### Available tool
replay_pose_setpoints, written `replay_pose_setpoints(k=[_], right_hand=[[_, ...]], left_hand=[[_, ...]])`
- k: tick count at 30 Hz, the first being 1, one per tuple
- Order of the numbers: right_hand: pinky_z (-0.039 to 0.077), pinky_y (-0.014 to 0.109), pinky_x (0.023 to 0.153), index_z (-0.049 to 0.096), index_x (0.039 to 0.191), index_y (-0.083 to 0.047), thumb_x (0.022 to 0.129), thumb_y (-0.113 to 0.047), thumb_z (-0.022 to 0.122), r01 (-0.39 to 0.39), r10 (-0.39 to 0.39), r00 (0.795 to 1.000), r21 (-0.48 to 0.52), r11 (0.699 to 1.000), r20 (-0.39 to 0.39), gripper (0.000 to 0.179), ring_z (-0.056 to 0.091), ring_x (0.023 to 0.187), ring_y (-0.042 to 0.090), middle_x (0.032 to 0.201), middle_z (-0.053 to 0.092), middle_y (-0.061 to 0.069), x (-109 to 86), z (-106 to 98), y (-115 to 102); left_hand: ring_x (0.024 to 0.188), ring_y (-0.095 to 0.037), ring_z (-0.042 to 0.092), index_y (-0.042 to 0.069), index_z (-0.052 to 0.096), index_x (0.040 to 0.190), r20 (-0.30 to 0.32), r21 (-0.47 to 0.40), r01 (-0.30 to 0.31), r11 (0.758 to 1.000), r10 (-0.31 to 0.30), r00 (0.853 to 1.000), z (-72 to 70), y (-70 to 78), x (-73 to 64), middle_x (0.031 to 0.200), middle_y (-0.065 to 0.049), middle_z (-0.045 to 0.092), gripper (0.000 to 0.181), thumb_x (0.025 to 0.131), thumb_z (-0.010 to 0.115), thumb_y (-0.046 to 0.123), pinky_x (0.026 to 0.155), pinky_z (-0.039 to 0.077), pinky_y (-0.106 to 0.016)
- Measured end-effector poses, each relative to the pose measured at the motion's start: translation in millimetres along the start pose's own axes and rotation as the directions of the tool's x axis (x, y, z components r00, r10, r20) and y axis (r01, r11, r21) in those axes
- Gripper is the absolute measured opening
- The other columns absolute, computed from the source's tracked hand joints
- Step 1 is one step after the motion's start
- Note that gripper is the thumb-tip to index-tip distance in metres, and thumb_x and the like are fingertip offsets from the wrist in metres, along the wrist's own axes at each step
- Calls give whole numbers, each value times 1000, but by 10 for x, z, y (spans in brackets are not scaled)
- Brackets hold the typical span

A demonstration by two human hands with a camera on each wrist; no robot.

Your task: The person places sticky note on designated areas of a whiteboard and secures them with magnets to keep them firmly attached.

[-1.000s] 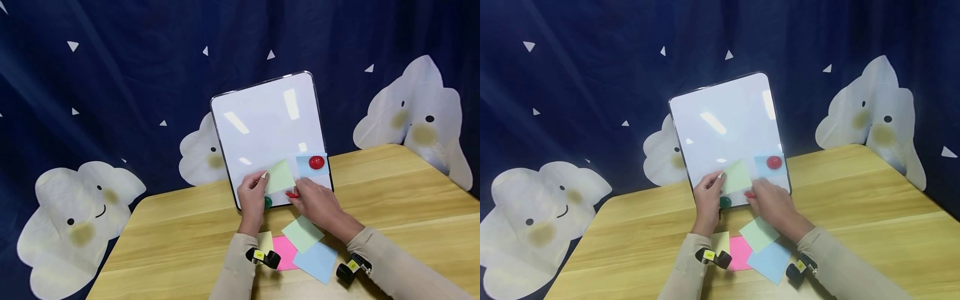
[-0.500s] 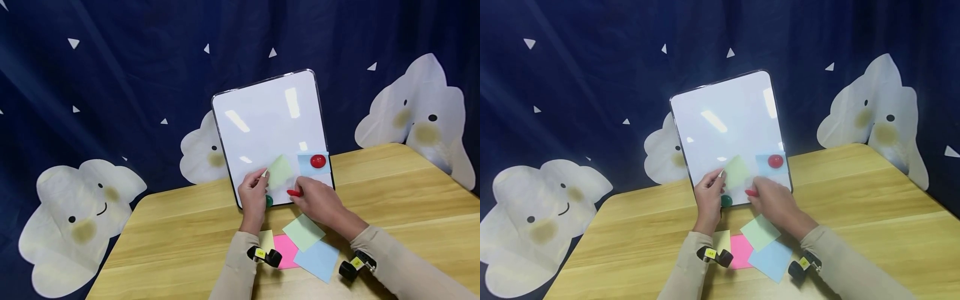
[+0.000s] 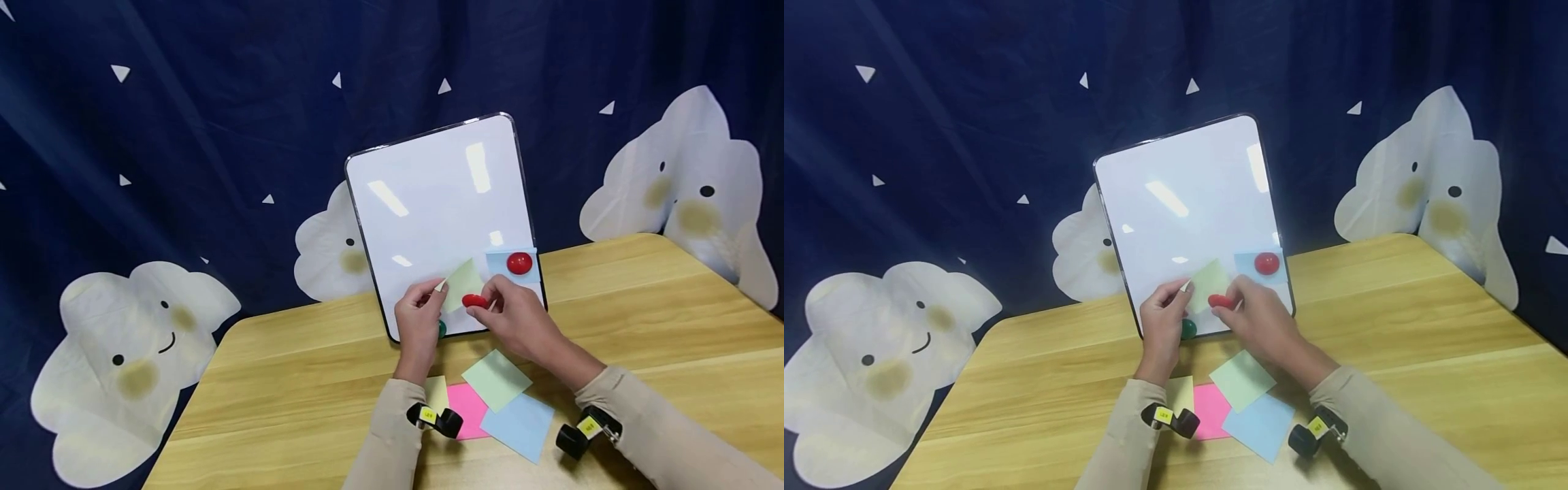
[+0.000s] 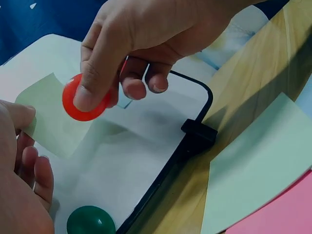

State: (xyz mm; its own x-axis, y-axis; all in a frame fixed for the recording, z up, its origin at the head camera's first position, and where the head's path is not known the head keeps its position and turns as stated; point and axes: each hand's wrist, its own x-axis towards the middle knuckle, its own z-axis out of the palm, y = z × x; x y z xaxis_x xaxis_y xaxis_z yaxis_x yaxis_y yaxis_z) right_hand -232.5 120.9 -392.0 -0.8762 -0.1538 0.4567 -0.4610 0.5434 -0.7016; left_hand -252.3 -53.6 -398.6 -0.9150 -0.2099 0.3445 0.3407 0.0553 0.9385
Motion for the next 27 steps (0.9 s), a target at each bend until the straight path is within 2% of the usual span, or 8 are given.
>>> replay_pose_setpoints(k=[4, 9, 13, 20, 27], right_hand=[[46, 25, 55, 57, 90, -10, 85, -13, 82, -2, 4, 999, 40, 999, -46, 25, 52, 65, 17, 76, 60, 2, 4, -25, -15], [46, 25, 54, 58, 87, -11, 85, -13, 82, -19, 22, 998, 37, 999, -64, 25, 52, 67, 19, 76, 59, 3, 19, -53, -20], [45, 26, 53, 56, 91, -10, 86, -13, 81, -46, 48, 997, 42, 998, -66, 25, 51, 66, 21, 76, 57, 4, 28, -78, -29], [50, 26, 54, 58, 101, -7, 89, -13, 78, -93, 100, 994, 159, 983, -36, 25, 56, 65, 22, 78, 59, 6, 42, -96, -34], [52, 26, 56, 66, 109, -8, 90, -15, 77, -87, 95, 995, 250, 964, -20, 23, 61, 65, 22, 82, 64, 6, 36, -78, -34]], left_hand=[[78, -15, 63, 18, 81, 99, 16, 19, 3, 1000, -4, 1000, 7, 15, -1, 94, 2, 69, 13, 90, 74, 24, 66, 52, -23], [73, -14, 61, 14, 80, 100, -10, 8, 25, 1000, -25, 1000, 17, 21, 7, 87, 0, 69, 15, 90, 75, 23, 64, 51, -23], [69, -14, 58, 9, 79, 98, -38, 7, 30, 1000, -29, 999, 23, 33, 8, 81, -1, 67, 17, 90, 76, 24, 61, 49, -22], [70, -15, 57, 9, 79, 95, -37, 17, 61, 998, -60, 997, 25, 55, -5, 80, 0, 66, 18, 89, 77, 26, 63, 48, -24], [78, -13, 57, 14, 80, 95, -7, 43, 59, 997, -59, 998, 79, 90, -46, 82, 3, 67, 16, 88, 77, 28, 66, 46, -24]])
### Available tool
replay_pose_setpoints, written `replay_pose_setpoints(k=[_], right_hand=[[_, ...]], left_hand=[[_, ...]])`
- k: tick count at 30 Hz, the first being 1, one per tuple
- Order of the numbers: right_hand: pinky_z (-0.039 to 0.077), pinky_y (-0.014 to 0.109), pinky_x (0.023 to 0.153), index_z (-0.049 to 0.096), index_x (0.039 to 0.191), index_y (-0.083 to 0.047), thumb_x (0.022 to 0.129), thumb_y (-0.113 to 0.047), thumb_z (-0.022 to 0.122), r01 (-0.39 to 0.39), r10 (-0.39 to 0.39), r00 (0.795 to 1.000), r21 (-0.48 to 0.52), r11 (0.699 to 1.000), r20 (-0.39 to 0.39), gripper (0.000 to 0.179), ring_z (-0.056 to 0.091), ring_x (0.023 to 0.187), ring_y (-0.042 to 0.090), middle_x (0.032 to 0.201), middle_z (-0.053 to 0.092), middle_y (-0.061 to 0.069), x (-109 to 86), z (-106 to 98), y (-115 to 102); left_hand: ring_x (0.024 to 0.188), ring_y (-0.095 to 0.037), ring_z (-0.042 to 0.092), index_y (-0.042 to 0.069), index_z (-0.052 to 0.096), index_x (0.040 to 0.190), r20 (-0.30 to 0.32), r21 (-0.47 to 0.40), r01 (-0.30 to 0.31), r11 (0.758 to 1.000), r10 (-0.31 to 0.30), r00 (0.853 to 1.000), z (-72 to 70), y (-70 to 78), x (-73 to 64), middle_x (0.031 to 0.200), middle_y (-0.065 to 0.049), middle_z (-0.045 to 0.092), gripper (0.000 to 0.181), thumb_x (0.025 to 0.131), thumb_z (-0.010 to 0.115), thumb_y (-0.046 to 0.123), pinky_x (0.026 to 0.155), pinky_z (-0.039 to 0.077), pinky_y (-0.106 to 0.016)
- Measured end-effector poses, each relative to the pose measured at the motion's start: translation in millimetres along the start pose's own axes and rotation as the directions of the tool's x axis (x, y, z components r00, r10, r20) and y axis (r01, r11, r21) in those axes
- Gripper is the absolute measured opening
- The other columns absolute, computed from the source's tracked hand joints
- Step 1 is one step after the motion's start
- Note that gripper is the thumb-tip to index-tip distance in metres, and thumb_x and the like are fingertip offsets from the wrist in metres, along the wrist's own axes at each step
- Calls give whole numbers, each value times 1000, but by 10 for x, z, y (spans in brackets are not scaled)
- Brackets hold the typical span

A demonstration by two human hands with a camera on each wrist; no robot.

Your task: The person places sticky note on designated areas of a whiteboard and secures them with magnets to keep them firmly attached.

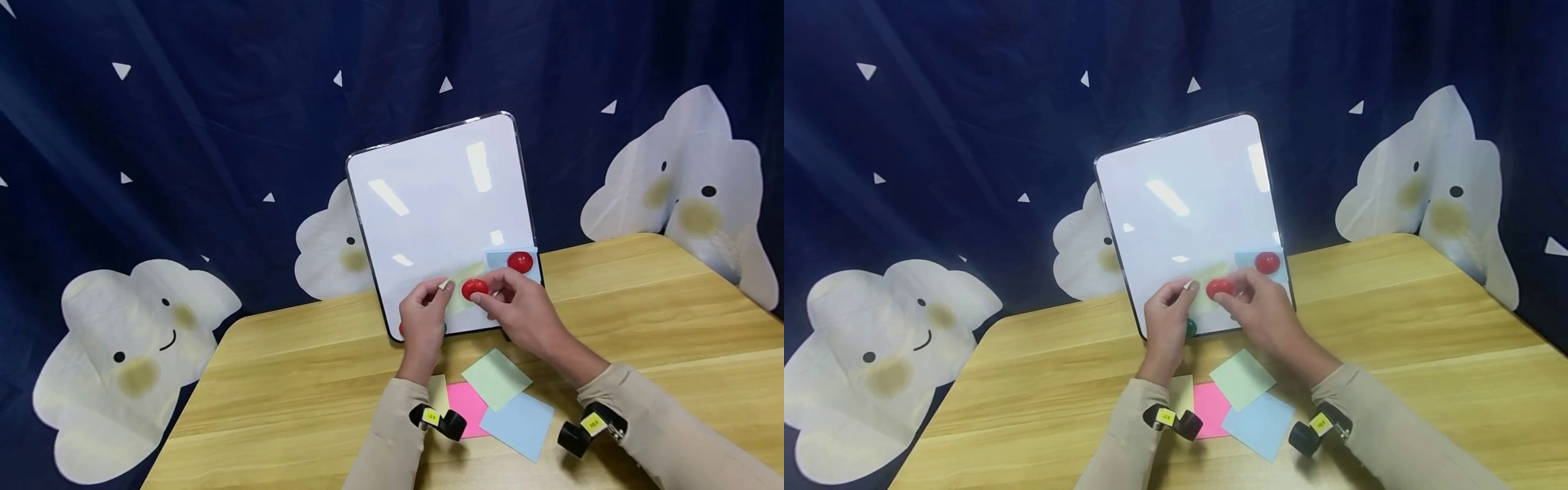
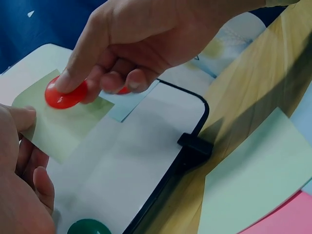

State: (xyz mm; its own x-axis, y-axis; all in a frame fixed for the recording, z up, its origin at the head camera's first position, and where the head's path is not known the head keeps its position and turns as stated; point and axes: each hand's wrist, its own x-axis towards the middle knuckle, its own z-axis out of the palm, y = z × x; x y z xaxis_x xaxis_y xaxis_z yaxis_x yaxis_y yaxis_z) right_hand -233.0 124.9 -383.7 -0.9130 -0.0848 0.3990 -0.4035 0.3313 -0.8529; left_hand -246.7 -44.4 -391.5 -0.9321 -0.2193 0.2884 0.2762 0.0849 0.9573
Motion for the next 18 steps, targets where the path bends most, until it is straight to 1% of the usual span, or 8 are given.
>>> replay_pose_setpoints(k=[3, 6, 12, 15, 18], right_hand=[[52, 26, 56, 67, 112, -8, 90, -15, 76, 10, -10, 1000, 9, 1000, -1, 25, 60, 65, 22, 82, 63, 6, -7, 14, -4], [52, 26, 55, 67, 114, -8, 90, -13, 76, 21, -21, 1000, -6, 1000, -12, 26, 60, 65, 22, 82, 63, 6, -11, 17, -11], [52, 26, 55, 63, 113, -7, 89, -10, 76, 21, -21, 999, -18, 1000, -24, 27, 60, 63, 21, 83, 63, 7, -9, 20, -12], [54, 25, 56, 59, 118, -4, 89, -8, 76, 22, -23, 999, -15, 1000, -31, 34, 60, 63, 21, 88, 64, 9, -3, 23, -8], [55, 25, 57, 55, 128, -1, 89, -9, 77, 18, -18, 999, -18, 1000, -29, 45, 61, 65, 20, 92, 65, 9, 7, 20, -4]], left_hand=[[80, -14, 57, 15, 79, 97, 41, -12, -16, 1000, 16, 999, 14, 10, -16, 84, 2, 66, 16, 90, 75, 28, 66, 46, -25], [82, -14, 57, 17, 78, 99, 77, -6, -25, 1000, 26, 997, 14, 23, -27, 86, 2, 67, 16, 92, 73, 31, 68, 46, -27], [83, -15, 57, 14, 75, 104, 128, -15, -48, 999, 49, 991, 11, 34, -42, 90, 2, 68, 18, 94, 70, 27, 69, 47, -27], [84, -15, 59, 15, 74, 105, 155, -29, -54, 998, 58, 986, 16, 23, -40, 92, 2, 69, 16, 93, 71, 24, 70, 49, -27], [85, -16, 61, 17, 74, 107, 188, -43, -61, 997, 68, 980, 29, 9, -41, 94, 2, 69, 16, 91, 74, 20, 72, 52, -29]])
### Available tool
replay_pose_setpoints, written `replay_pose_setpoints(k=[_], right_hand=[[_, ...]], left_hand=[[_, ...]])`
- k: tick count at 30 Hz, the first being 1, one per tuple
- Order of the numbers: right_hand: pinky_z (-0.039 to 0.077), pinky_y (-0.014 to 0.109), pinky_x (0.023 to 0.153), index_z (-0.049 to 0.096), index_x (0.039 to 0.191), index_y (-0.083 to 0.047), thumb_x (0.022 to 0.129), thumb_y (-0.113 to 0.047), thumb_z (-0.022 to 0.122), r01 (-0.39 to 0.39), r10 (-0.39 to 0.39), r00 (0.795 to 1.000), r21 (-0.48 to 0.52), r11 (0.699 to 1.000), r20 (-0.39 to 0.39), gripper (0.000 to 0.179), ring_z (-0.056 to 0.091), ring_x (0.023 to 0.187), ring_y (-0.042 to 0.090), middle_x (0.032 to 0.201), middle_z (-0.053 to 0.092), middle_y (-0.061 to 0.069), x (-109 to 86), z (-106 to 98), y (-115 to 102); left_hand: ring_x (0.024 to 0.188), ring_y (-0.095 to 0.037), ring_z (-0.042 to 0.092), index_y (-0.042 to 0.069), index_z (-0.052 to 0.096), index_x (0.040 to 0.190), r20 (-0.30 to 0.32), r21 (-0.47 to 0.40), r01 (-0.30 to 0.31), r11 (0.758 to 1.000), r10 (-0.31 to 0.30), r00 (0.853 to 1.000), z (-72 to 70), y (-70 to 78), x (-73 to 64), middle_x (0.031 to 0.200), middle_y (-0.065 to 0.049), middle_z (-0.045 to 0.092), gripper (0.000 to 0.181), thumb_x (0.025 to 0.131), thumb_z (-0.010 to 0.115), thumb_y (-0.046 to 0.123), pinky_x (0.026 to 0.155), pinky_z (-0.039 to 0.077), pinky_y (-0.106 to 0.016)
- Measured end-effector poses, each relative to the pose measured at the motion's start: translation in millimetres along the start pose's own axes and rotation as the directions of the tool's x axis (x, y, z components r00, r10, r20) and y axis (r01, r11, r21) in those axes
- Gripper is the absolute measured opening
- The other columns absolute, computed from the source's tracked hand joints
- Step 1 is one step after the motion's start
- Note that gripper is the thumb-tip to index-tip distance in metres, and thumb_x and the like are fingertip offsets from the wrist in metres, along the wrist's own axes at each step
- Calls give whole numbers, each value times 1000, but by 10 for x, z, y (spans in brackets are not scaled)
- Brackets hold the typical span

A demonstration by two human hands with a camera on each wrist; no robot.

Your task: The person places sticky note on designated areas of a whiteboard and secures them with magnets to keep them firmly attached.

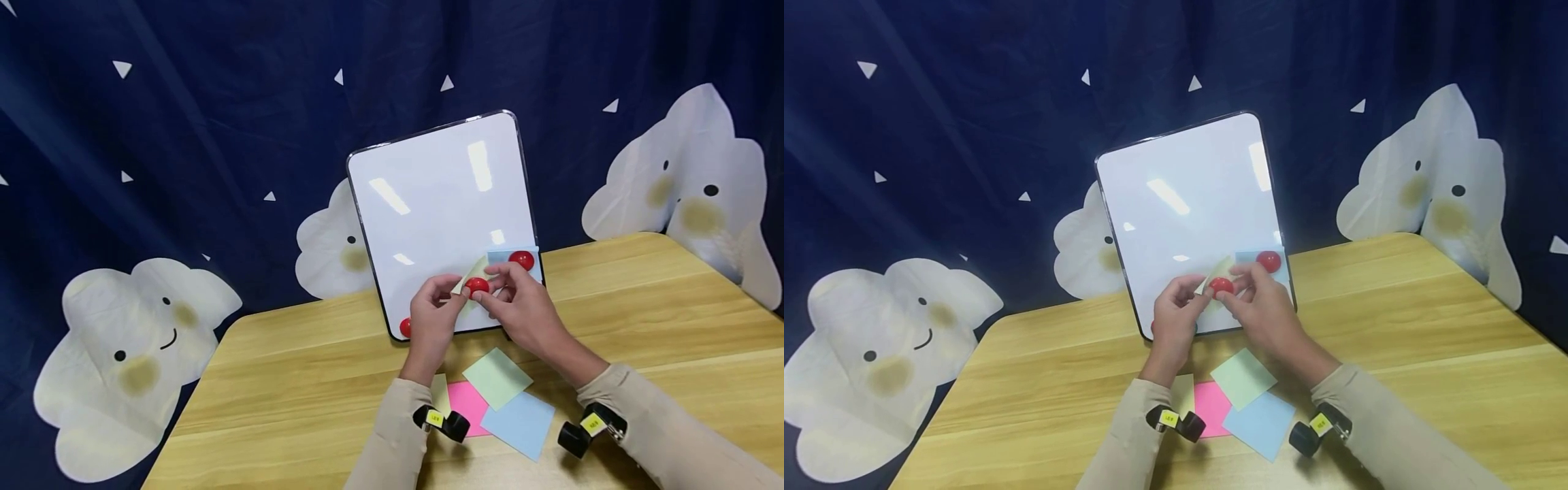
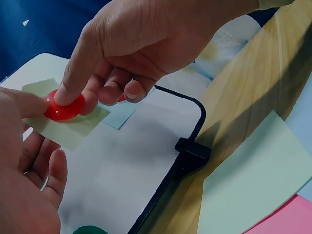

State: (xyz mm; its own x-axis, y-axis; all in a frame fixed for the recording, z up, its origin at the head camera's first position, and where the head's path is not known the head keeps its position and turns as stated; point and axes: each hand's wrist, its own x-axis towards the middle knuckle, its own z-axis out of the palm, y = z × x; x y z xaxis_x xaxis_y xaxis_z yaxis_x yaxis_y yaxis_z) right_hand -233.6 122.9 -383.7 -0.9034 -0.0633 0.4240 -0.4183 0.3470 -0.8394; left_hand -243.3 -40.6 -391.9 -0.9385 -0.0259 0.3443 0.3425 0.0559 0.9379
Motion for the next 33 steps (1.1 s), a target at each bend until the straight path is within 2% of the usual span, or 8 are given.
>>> replay_pose_setpoints(k=[4, 7, 10, 13, 17, 24, 29, 33], right_hand=[[55, 25, 58, 49, 140, -1, 90, -12, 76, -15, 15, 1000, -19, 1000, 15, 58, 61, 68, 21, 94, 66, 8, 11, -9, 17], [54, 24, 58, 48, 142, 1, 91, -14, 76, -18, 18, 1000, -44, 999, 18, 61, 60, 70, 21, 93, 65, 8, 17, -18, 31], [49, 22, 57, 55, 135, 2, 90, -16, 77, -25, 25, 1000, -63, 998, 1, 53, 57, 71, 22, 88, 62, 8, 22, -22, 48], [45, 22, 57, 61, 118, 1, 88, -18, 79, -31, 29, 999, -89, 996, -33, 40, 53, 72, 22, 86, 55, 10, 26, -20, 60], [44, 24, 58, 57, 101, -1, 86, -21, 82, -28, 20, 998, -128, 991, -61, 35, 53, 69, 21, 87, 52, 12, 22, -10, 57], [43, 26, 50, 59, 101, -4, 88, -21, 80, -39, 31, 997, -114, 993, -71, 30, 52, 62, 21, 68, 55, 7, -2, -8, 48], [43, 24, 55, 65, 103, -3, 90, -14, 77, -36, 27, 996, -101, 994, -88, 21, 51, 68, 22, 81, 60, 8, -3, 6, 50], [43, 23, 55, 62, 107, -1, 90, -12, 75, -51, 45, 996, -75, 996, -83, 24, 51, 69, 22, 87, 64, 11, -7, 4, 50]], left_hand=[[86, -16, 63, 17, 74, 107, 24, 4, -17, 1000, 17, 1000, 20, -13, -2, 95, 3, 70, 18, 89, 77, 18, 73, 54, -30], [84, -15, 63, 17, 75, 104, 19, 19, -25, 1000, 24, 1000, 28, -11, -2, 92, 4, 70, 14, 90, 77, 17, 72, 54, -29], [82, -15, 63, 17, 76, 102, 12, 27, -22, 999, 22, 1000, 33, -10, -3, 89, 3, 69, 13, 90, 76, 15, 70, 52, -27], [81, -15, 61, 15, 76, 104, 0, 32, -18, 999, 18, 1000, 37, -14, -3, 88, 2, 67, 14, 90, 77, 15, 68, 51, -26], [81, -15, 60, 11, 76, 107, -19, 39, -12, 999, 13, 1000, 38, -27, -7, 90, 0, 66, 19, 89, 78, 17, 68, 51, -26], [82, -15, 58, 9, 75, 109, -33, 48, -11, 999, 13, 999, 55, -30, -10, 94, -1, 66, 21, 90, 77, 18, 69, 52, -27], [84, -16, 59, 13, 75, 109, -54, 70, -2, 998, 6, 999, 41, -26, -13, 94, 2, 66, 19, 91, 76, 20, 70, 52, -27], [85, -16, 59, 17, 76, 108, -60, 77, 7, 997, -2, 998, 46, -21, -20, 93, 4, 66, 17, 91, 76, 21, 70, 51, -27]])
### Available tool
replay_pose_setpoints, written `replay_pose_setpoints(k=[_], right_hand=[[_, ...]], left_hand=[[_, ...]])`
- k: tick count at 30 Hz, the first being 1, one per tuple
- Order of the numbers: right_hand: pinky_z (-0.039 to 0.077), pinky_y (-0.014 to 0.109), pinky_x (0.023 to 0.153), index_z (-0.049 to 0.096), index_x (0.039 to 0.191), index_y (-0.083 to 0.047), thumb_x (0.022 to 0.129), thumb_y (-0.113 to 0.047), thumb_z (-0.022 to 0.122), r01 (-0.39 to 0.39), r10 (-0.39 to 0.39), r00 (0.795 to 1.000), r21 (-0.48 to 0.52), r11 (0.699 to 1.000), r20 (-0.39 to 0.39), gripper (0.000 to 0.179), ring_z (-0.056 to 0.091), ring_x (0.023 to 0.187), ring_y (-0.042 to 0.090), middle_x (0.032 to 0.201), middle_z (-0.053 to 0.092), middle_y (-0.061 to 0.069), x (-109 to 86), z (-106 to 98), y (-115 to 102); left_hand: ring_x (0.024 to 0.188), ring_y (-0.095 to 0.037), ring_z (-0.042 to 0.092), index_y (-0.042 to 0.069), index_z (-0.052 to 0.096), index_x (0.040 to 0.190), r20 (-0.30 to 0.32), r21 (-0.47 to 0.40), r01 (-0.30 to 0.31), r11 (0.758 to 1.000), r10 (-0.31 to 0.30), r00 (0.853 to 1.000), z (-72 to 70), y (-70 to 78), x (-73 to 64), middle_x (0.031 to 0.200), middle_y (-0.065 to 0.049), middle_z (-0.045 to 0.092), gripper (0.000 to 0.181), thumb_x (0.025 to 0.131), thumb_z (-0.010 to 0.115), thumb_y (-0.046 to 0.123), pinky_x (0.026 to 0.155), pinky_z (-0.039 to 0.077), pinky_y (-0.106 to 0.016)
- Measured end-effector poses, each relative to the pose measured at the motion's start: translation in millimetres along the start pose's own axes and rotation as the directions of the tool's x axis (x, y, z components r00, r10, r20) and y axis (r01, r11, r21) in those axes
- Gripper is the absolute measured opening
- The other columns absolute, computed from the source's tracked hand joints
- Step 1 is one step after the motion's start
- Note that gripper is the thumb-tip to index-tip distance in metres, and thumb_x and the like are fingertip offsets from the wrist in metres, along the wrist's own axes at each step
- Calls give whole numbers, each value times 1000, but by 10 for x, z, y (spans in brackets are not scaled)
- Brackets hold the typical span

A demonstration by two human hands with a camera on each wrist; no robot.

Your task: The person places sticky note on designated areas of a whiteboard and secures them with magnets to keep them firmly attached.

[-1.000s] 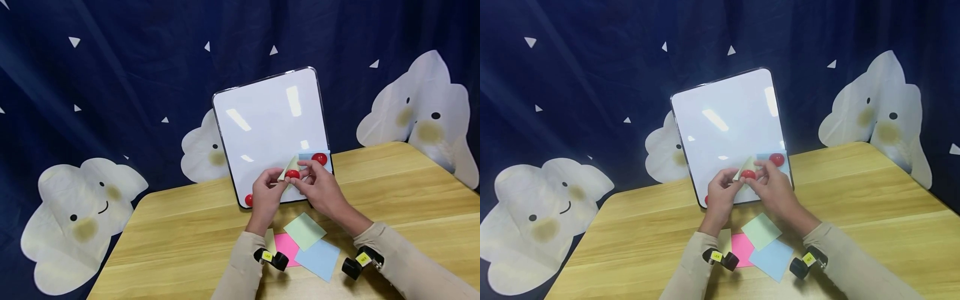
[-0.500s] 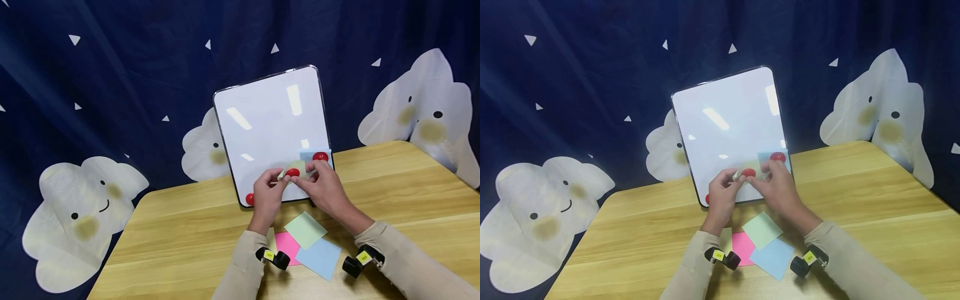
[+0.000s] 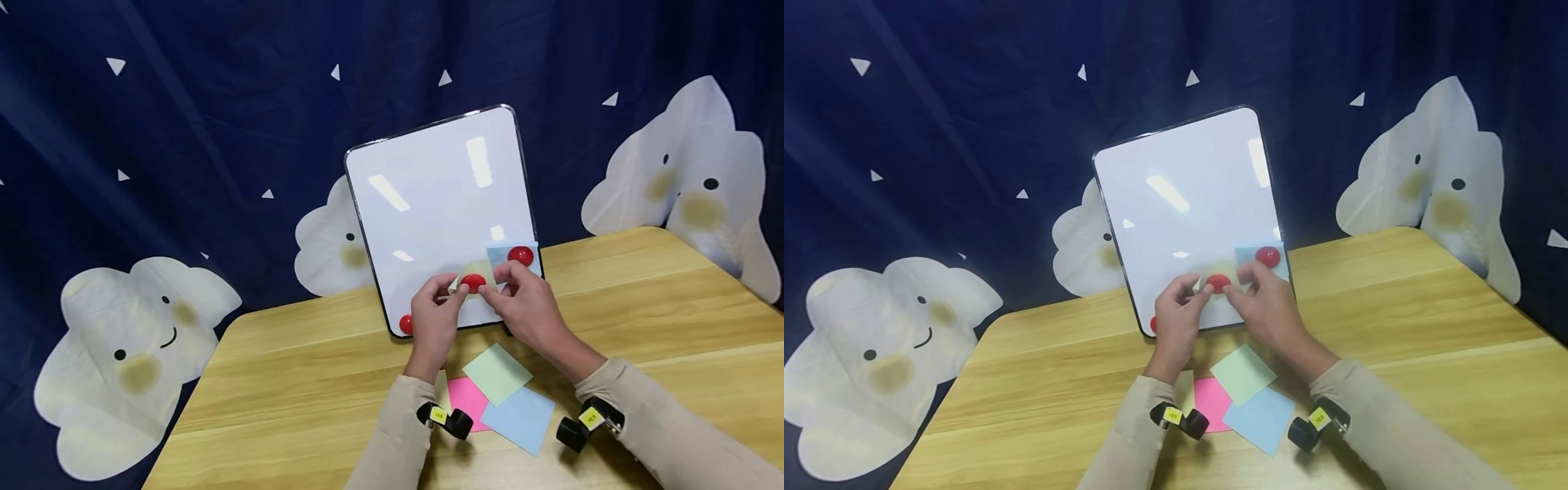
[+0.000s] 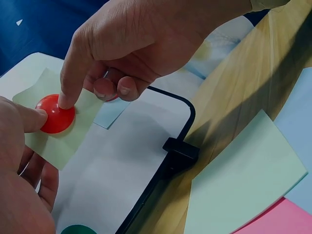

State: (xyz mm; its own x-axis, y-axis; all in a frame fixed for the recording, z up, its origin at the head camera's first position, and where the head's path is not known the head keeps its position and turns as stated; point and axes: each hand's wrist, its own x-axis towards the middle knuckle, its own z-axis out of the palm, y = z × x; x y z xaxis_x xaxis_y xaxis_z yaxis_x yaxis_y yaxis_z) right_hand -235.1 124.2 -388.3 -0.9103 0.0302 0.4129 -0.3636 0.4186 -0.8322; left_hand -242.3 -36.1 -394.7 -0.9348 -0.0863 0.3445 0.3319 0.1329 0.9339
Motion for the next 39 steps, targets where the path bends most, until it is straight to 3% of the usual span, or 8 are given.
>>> replay_pose_setpoints(k=[5, 10, 12, 19, 24, 30, 34, 39], right_hand=[[38, 23, 51, 53, 113, -1, 90, -9, 75, -4, 3, 1000, 52, 999, 17, 32, 45, 61, 20, 91, 68, 13, 4, -8, 2], [38, 21, 53, 49, 112, -1, 89, -5, 75, 18, -16, 1000, 95, 995, -16, 35, 43, 59, 16, 93, 66, 14, 7, -10, 3], [40, 20, 55, 52, 108, -1, 89, -4, 75, 42, -38, 998, 93, 995, -45, 30, 46, 61, 16, 94, 64, 13, 12, -9, 13], [44, 20, 54, 71, 95, -7, 91, -7, 73, 88, -83, 992, 45, 995, -92, 4, 54, 71, 22, 87, 65, 5, 16, -26, 44], [40, 24, 48, 73, 98, -9, 93, -13, 73, 46, -41, 994, 48, 998, -97, 7, 49, 62, 23, 77, 60, 7, 15, -30, 63], [49, 23, 51, 74, 101, -7, 94, -19, 72, -31, 37, 997, 87, 996, -75, 14, 58, 60, 21, 82, 64, 12, 29, -24, 103], [53, 20, 56, 75, 104, -4, 95, -16, 71, -34, 44, 996, 132, 991, -75, 16, 64, 61, 16, 80, 69, 15, 29, -8, 134], [54, 16, 65, 75, 103, -1, 94, -11, 71, -12, 24, 995, 131, 991, -96, 15, 68, 72, 13, 83, 73, 13, 33, 22, 150]], left_hand=[[86, -15, 60, 19, 77, 108, -12, 5, 20, 1000, -20, 1000, 20, -9, 2, 91, 5, 67, 17, 91, 75, 22, 71, 52, -28], [87, -15, 60, 21, 76, 110, -10, -4, 22, 1000, -22, 1000, 41, -21, 5, 92, 5, 66, 19, 91, 75, 24, 73, 53, -30], [89, -15, 61, 22, 75, 112, -5, -12, 23, 1000, -23, 1000, 47, -24, 7, 94, 5, 66, 21, 91, 75, 25, 75, 53, -31], [96, -18, 60, 6, 56, 107, 4, -83, 7, 997, -7, 1000, 61, -38, -2, 98, 0, 62, 28, 92, 74, 21, 88, 53, -33], [92, -17, 60, 10, 66, 104, 12, -32, -49, 998, 50, 999, 57, -47, -25, 97, 2, 61, 16, 92, 72, 18, 87, 53, -37], [92, -12, 63, 21, 78, 113, 55, 85, -87, 993, 82, 995, 74, -61, -29, 117, 8, 62, 20, 95, 70, 22, 84, 55, -32], [91, -11, 66, 18, 75, 120, 81, 104, -90, 990, 82, 993, 86, -42, -42, 126, 6, 59, 26, 96, 69, 21, 85, 55, -28], [103, -13, 66, 10, 73, 122, 98, 97, -107, 989, 98, 990, 105, -28, -47, 129, 0, 57, 28, 95, 68, 14, 91, 53, -27]])
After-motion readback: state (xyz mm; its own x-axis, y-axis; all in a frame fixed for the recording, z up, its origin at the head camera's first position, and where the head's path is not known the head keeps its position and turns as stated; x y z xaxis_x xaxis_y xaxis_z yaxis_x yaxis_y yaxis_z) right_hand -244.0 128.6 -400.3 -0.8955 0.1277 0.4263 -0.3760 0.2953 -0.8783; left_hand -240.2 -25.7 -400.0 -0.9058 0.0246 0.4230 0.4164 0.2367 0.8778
